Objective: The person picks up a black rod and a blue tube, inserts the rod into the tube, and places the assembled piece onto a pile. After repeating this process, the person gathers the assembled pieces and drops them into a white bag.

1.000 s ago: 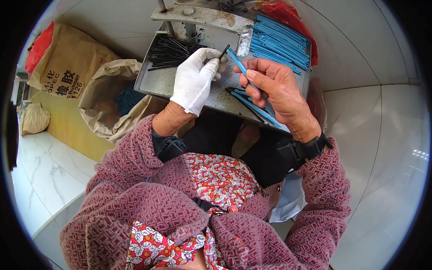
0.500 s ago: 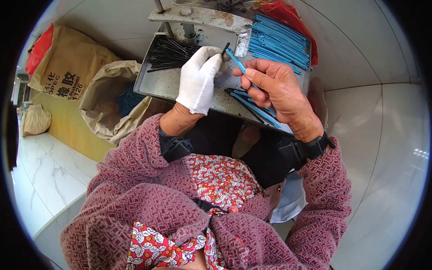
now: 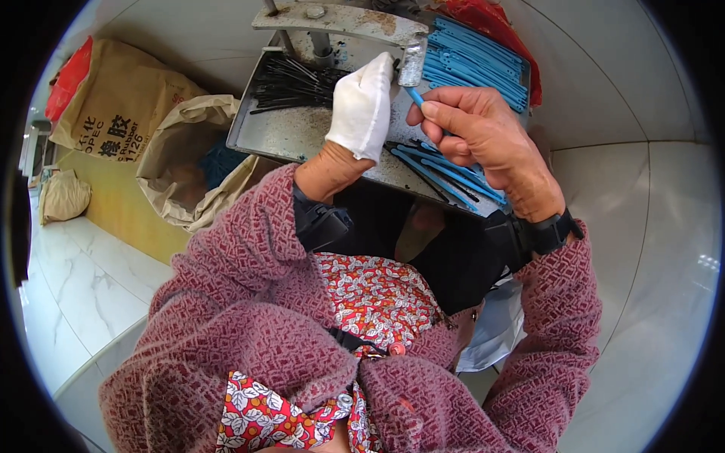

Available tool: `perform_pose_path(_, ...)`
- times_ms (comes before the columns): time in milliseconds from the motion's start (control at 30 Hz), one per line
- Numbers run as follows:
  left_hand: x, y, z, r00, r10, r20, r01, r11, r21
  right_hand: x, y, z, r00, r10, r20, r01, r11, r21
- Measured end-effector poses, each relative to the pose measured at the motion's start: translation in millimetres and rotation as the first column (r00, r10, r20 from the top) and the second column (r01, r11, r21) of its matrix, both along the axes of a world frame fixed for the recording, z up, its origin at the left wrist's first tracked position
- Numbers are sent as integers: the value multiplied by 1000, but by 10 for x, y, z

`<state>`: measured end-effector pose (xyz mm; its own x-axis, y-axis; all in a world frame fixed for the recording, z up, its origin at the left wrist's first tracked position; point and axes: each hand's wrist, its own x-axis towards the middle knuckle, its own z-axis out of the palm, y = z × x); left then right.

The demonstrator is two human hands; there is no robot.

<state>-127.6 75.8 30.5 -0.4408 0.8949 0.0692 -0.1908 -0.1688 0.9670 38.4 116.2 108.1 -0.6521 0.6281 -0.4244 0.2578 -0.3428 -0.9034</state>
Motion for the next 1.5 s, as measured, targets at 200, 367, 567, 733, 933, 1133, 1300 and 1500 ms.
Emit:
perform_pose_path(200, 91, -203, 84, 989, -70, 129, 66, 997, 33, -150, -272, -115, 981, -185, -51, 191, 970, 153)
perform_pose_path(367, -115, -455, 31, 725, 114, -679, -44, 992, 119, -112, -266, -141, 976, -209, 62, 186, 947, 262)
perform_pose_path(567, -990, -686, -89, 388, 186, -903, -126, 981, 148, 326, -225, -154, 878, -137, 458, -76, 906, 417)
perform_pose_path(733, -1138, -639, -58, 93, 69, -993, -195, 979, 50, 416, -325, -257, 821, -200, 535, -405, 456, 793)
perform_pose_path(933, -1035, -420, 57, -187, -35, -982, -144, 990, -8, 503, 16, -355, 834, -286, 472, -343, 400, 850)
perform_pose_path(1133, -1025, -349, 88, -325, -77, -943, -42, 997, -67, 558, 333, -499, 783, -401, 476, -418, 228, 880)
perform_pose_path(1300, -1108, -402, 72, -309, -91, -947, -60, 995, -76, 579, 373, -619, 688, -442, 576, -585, 131, 800)
perform_pose_path(1500, -1289, -532, 114, -246, -110, -963, -50, 994, -100, 483, 174, -535, 674, -441, 593, -619, 102, 779)
